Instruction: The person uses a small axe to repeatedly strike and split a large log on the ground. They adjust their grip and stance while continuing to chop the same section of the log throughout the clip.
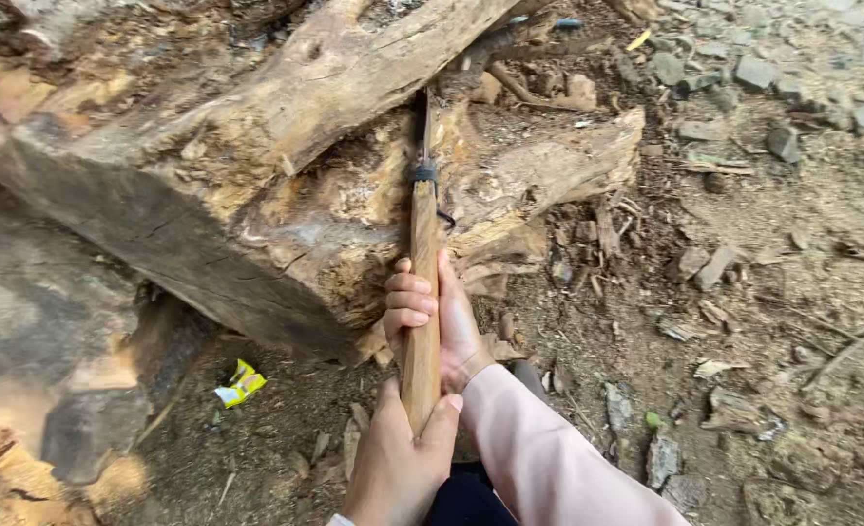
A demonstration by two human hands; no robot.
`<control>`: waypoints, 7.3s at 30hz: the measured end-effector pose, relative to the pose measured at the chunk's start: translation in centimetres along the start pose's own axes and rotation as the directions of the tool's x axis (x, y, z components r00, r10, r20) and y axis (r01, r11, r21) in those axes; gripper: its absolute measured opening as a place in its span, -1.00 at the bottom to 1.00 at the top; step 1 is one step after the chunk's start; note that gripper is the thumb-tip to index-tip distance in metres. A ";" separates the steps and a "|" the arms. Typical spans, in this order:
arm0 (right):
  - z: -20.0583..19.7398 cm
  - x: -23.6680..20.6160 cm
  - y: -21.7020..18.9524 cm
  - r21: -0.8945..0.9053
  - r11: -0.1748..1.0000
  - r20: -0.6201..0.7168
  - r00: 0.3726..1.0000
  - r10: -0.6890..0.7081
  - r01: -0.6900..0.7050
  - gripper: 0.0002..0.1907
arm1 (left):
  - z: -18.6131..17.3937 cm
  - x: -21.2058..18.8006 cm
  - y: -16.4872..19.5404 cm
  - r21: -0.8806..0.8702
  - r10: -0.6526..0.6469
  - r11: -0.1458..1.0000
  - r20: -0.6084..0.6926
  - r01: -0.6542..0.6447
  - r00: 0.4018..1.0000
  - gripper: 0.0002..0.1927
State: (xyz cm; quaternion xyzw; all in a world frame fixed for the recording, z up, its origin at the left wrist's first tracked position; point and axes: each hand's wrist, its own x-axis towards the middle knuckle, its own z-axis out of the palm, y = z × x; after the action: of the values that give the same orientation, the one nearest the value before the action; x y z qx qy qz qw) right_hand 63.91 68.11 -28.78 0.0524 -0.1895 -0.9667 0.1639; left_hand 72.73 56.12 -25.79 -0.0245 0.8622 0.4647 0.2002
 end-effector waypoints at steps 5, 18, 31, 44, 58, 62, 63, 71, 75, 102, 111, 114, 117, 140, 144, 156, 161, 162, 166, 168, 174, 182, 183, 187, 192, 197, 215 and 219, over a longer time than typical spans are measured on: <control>2.7 1.0 -0.6 -0.525 0.849 -0.360 0.890 -0.280 0.055 -0.44 | -2.8 -0.6 4.7 -0.433 -0.239 0.805 0.391 0.406 0.889 -0.65; 4.7 1.7 -2.9 -0.806 0.584 -0.434 0.768 -0.471 -0.097 -0.56 | -1.5 -0.9 4.2 -0.627 -0.158 0.280 0.717 0.727 0.680 -0.52; 2.5 1.7 -7.7 -0.215 0.965 0.064 0.988 -0.137 0.148 -0.47 | 0.5 1.4 8.7 -0.463 -0.205 0.755 0.506 0.465 0.838 -0.60; 2.3 -0.9 -3.5 -0.624 0.781 -0.324 0.913 -0.247 -0.010 -0.46 | 1.4 -0.6 2.2 -0.594 -0.162 0.422 0.693 0.684 0.702 -0.25; 3.8 -1.7 -2.4 -0.844 0.515 -0.453 0.711 -0.537 -0.148 -0.59 | 1.9 0.5 0.8 -0.485 -0.321 0.382 0.729 0.787 0.605 -0.21; 3.5 -2.6 -1.1 -0.919 0.345 -0.372 0.716 -0.591 -0.193 -0.51 | 2.2 1.0 -0.2 -0.458 -0.266 0.431 0.759 0.778 0.594 -0.16; 3.4 -2.7 -1.1 -0.920 0.336 -0.376 0.698 -0.609 -0.203 -0.50 | 2.4 1.1 -0.4 -0.432 -0.269 0.409 0.784 0.804 0.559 -0.16; 3.4 -2.2 -1.0 -0.912 0.287 -0.409 0.618 -0.671 -0.292 -0.46 | 5.7 3.3 -1.0 -0.586 -0.273 0.416 0.648 0.695 0.711 -0.27; 3.1 -1.4 -1.1 -0.876 0.308 -0.475 0.560 -0.679 -0.371 -0.45 | 7.4 5.6 -1.5 -0.618 -0.292 0.414 0.606 0.669 0.740 -0.27; 3.0 -1.9 -0.3 -0.882 0.320 -0.470 0.597 -0.650 -0.346 -0.51 | 4.0 5.5 0.5 -0.396 -0.292 0.571 0.721 0.719 0.629 -0.67; 3.7 -3.2 -0.8 -0.863 0.479 -0.401 0.795 -0.454 -0.162 -0.76 | 2.1 2.3 0.4 -0.414 -0.241 0.392 0.815 0.821 0.526 -0.82; 2.1 -2.8 -2.1 -0.850 0.507 -0.382 0.828 -0.410 -0.141 -0.79 | 2.1 2.3 0.3 -0.333 -0.063 0.181 0.935 0.925 0.349 -0.78; 0.9 -2.8 -3.3 -0.778 0.623 -0.345 0.884 -0.316 -0.081 -0.78 | 3.1 2.5 0.3 -0.297 0.097 0.248 0.955 0.922 0.282 -0.61; 3.8 -5.3 0.5 -0.868 0.448 -0.421 0.792 -0.441 -0.213 -0.55 | 3.7 -0.1 1.2 -0.343 -0.360 0.618 0.677 0.708 0.642 -0.76; 3.2 -4.3 -1.4 -0.852 0.515 -0.383 0.788 -0.482 -0.099 -0.54 | 4.1 1.4 2.0 -0.314 -0.463 0.508 0.686 0.802 0.562 -0.73; 2.9 -4.0 0.5 -0.886 0.422 -0.405 0.768 -0.496 -0.194 -0.54 | 2.9 -0.1 0.0 -0.407 -0.334 0.668 0.585 0.624 0.739 -0.77; 2.9 -4.1 -0.5 -0.845 0.535 -0.385 0.666 -0.639 0.025 -0.47 | 2.1 2.0 2.3 -0.283 -0.266 0.826 0.566 0.488 0.780 -0.83; 3.1 -4.4 -0.8 -0.822 0.567 -0.396 0.673 -0.625 0.042 -0.44 | 1.9 2.0 2.8 -0.280 -0.262 0.828 0.573 0.486 0.776 -0.82; 4.3 -5.2 -1.3 -0.855 0.518 -0.389 0.694 -0.605 -0.028 -0.49 | 2.2 0.5 4.1 -0.338 -0.280 0.758 0.604 0.558 0.746 -0.81; 4.6 -5.0 -1.0 -0.895 0.427 -0.382 0.716 -0.585 -0.129 -0.53 | 2.6 -0.5 4.2 -0.395 -0.327 0.672 0.599 0.626 0.730 -0.80; 2.4 -3.0 -0.5 -0.776 0.614 -0.442 0.818 -0.369 -0.143 -0.52 | 1.7 -1.1 4.0 -0.449 -0.378 0.651 0.508 0.613 0.774 -0.82; 2.7 -5.1 -4.6 -0.563 0.796 -0.343 0.814 -0.469 0.221 -0.38 | 2.0 1.4 7.4 -0.229 -0.170 0.913 0.537 0.337 0.826 -0.80; 3.1 -5.5 -4.5 -0.638 0.749 -0.360 0.791 -0.496 0.179 -0.42 | 2.3 1.2 7.1 -0.294 -0.180 0.870 0.558 0.396 0.810 -0.81; 4.0 -5.7 -2.7 -0.843 0.532 -0.413 0.724 -0.552 -0.075 -0.57 | 3.6 -0.7 4.0 -0.478 -0.181 0.706 0.592 0.523 0.785 -0.84; 3.1 -3.1 -1.4 -0.865 0.473 -0.411 0.772 -0.484 -0.165 -0.56 | 3.9 0.1 1.8 -0.475 -0.267 0.690 0.535 0.546 0.802 -0.80; 2.0 -2.2 0.2 -0.702 0.712 -0.363 0.852 -0.378 0.017 -0.52 | 0.6 0.3 3.6 -0.316 -0.322 0.852 0.314 0.418 0.893 -0.82; 2.4 -9.6 6.7 -0.913 0.334 -0.384 0.764 -0.518 -0.233 -0.46 | -1.2 -6.1 -2.0 -0.180 -0.268 0.826 0.708 0.534 0.653 -0.61; 3.1 -8.2 4.3 -0.944 0.213 -0.325 0.810 -0.487 -0.251 -0.44 | -0.9 -5.5 0.6 -0.194 -0.330 0.761 0.706 0.619 0.627 -0.71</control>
State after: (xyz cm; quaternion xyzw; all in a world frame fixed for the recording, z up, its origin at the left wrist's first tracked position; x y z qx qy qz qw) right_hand 72.34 68.22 -23.98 0.2382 0.5177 -0.8118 0.1275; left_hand 77.38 54.90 -22.82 -0.1419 0.5813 0.5464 0.5860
